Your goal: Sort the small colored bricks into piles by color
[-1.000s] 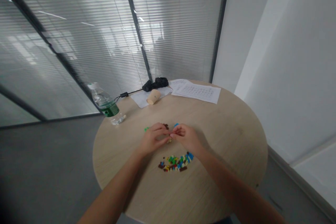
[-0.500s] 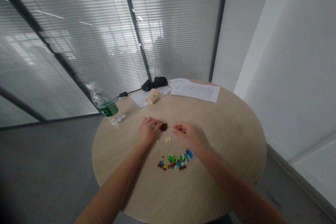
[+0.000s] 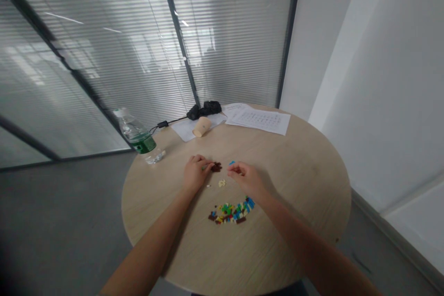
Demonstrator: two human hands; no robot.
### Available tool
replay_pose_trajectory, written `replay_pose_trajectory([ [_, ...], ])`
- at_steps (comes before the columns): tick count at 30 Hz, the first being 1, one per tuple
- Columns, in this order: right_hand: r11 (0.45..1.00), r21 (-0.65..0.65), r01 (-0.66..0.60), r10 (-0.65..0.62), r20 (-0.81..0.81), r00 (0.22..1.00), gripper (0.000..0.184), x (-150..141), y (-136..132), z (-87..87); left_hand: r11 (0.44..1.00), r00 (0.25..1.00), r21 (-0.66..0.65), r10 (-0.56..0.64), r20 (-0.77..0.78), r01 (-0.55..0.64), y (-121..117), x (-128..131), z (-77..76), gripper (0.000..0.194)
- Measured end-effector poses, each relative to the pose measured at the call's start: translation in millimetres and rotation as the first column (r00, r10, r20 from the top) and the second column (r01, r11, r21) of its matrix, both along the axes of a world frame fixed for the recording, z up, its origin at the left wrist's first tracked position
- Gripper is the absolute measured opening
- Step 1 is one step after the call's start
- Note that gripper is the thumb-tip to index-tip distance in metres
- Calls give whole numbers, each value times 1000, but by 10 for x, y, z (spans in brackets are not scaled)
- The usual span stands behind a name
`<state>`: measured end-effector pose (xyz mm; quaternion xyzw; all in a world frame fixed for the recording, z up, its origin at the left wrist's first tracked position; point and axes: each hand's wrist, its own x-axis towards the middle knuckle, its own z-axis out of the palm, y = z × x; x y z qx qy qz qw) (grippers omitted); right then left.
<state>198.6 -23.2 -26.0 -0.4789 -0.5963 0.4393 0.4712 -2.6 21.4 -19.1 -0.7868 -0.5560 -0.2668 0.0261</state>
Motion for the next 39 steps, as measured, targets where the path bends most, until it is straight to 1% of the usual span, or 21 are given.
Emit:
replay_pose_trajectory([
  [3,1000,14,13,-13,49,999,19,7,-15,22,1000,1000,-14,9,-10,-9,-8,-1,11,20],
  [5,999,45,-4,-1,117,993,15,10,-56,73,1000,1000,-21,16,-19,-17,-13,0,17,20],
  [7,990,125,-66,35,236,971,12,-3,-120,134,999,999,-20,25,-23,-26,-18,3,24,21],
  [8,975,189,-115,51,313,948,10,-18,-156,159,999,999,-18,28,-23,-29,-21,5,27,21],
  [9,946,261,-195,80,393,916,8,-39,-190,177,999,999,-16,31,-23,-31,-25,7,30,21],
  [11,839,395,-375,154,488,859,6,-95,-247,182,999,999,-13,37,-27,-37,-32,11,37,22],
  [12,785,430,-445,191,516,835,6,-126,-266,172,999,999,-12,41,-31,-42,-35,12,40,22],
  [14,703,452,-549,258,557,789,6,-179,-288,136,999,998,-9,50,-38,-50,-41,13,45,23],
  [16,667,435,-605,296,590,751,7,-211,-295,101,998,998,-4,55,-34,-55,-44,12,48,24],
  [17,662,420,-620,303,607,735,7,-217,-296,91,998,998,-1,56,-26,-56,-46,11,49,24],
  [20,674,368,-640,304,652,695,9,-210,-301,88,999,999,8,50,4,-50,-49,9,54,24],
  [23,686,337,-645,303,674,674,9,-199,-305,105,999,999,13,38,20,-38,-54,11,61,24],
  [30,689,315,-653,331,665,669,5,-215,-301,108,998,997,-2,66,31,-66,-68,20,76,23],
  [34,685,354,-637,331,628,704,5,-213,-298,123,995,994,0,102,25,-102,-90,1,101,20],
  [36,717,372,-589,294,605,740,5,-170,-273,146,993,993,-6,120,10,-120,-106,-14,115,19],
  [39,810,379,-448,167,584,795,7,-16,-172,172,991,992,-34,127,-8,-127,-130,-29,130,19],
])
